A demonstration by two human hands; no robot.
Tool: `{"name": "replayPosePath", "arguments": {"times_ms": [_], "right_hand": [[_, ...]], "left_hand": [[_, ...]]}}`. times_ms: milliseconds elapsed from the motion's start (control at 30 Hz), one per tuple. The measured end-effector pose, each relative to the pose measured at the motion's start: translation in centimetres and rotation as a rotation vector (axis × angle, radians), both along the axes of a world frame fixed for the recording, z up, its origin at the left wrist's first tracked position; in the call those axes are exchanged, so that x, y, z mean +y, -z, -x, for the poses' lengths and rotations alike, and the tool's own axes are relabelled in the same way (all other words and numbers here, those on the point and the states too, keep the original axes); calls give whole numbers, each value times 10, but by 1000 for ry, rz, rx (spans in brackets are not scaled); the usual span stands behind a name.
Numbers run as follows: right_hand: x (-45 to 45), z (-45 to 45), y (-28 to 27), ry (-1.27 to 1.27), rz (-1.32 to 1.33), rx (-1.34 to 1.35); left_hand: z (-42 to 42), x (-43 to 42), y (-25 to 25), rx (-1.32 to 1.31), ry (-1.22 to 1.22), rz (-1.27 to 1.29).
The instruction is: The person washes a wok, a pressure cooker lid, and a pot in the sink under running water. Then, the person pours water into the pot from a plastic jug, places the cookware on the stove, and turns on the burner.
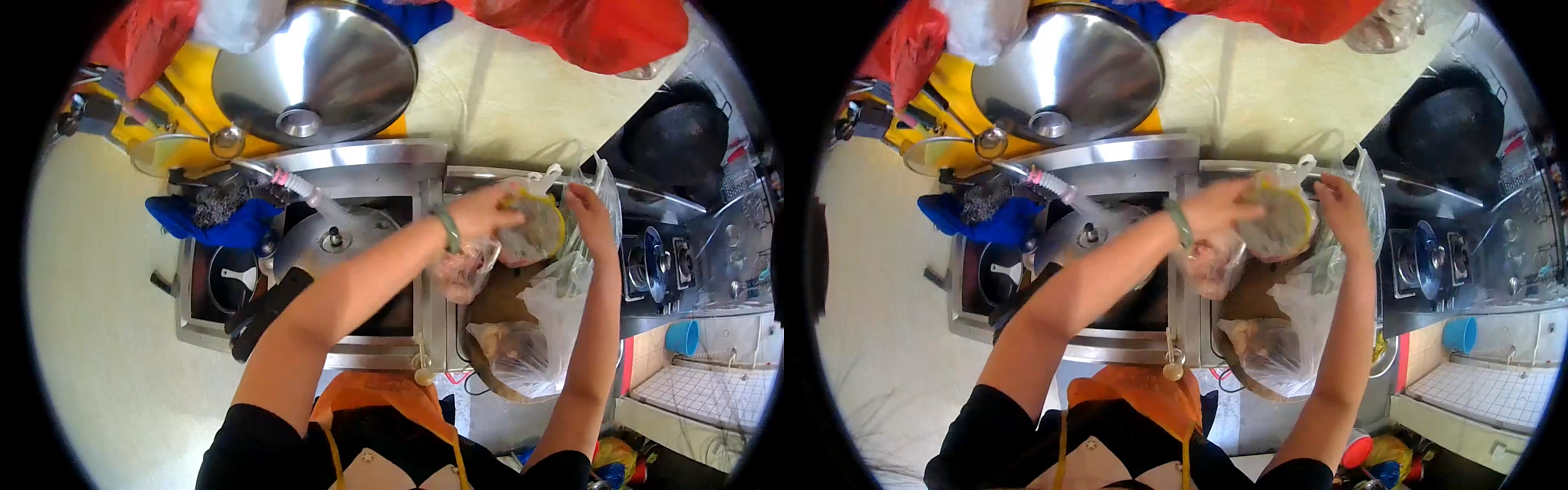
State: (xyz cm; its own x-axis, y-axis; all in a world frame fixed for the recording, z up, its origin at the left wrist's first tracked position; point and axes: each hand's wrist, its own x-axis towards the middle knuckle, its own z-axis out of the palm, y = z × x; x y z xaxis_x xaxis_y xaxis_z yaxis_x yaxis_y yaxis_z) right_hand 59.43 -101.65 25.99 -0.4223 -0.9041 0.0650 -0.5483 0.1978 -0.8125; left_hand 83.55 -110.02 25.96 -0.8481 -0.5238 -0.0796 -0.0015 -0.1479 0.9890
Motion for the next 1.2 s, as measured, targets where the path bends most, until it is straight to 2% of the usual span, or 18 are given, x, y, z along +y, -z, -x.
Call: {"name": "replayPosePath", "arguments": {"times_ms": [100,233,333,400,467,500,567,633,700,767,833,933,1033,1100,1167,1200], "right_hand": [[17,-5,-18,-23,2,40],[35,-29,-27,-86,-2,15],[41,-52,-31,-105,-93,-80],[42,-67,-32,-162,-122,-156],[32,-102,-37,-241,-92,-284],[23,-122,-40,-272,-106,-378],[-3,-164,-21,-375,-115,-423],[-39,-199,19,-598,-160,-351],[-71,-255,36,-542,-285,-888],[-105,-292,68,-469,-323,-1177],[-134,-325,108,-362,-339,-1338],[-157,-373,150,-323,-263,-1559],[-166,-395,165,-155,-172,-1617],[-171,-384,160,-316,-182,-1468],[-173,-383,135,-478,-152,-1344],[-167,-384,118,-490,-175,-1197]], "left_hand": [[1,25,5,-308,9,703],[-42,-9,26,-134,-144,592],[-119,-48,44,-305,-53,241],[-178,-65,87,-347,-170,0],[-241,-96,146,-228,-293,-471],[-272,-105,169,-205,-276,-132],[-288,-112,179,-98,-456,-37],[-284,-111,164,57,-842,-540],[-291,-115,160,-119,-615,-495],[-298,-122,143,-251,-421,-402],[-304,-116,121,-349,-261,-288],[-323,-116,134,-309,-325,-358],[-347,-118,147,-155,-395,-452],[-356,-118,146,-137,-425,-454],[-357,-121,143,-115,-437,-456],[-356,-121,145,-108,-435,-466]]}}
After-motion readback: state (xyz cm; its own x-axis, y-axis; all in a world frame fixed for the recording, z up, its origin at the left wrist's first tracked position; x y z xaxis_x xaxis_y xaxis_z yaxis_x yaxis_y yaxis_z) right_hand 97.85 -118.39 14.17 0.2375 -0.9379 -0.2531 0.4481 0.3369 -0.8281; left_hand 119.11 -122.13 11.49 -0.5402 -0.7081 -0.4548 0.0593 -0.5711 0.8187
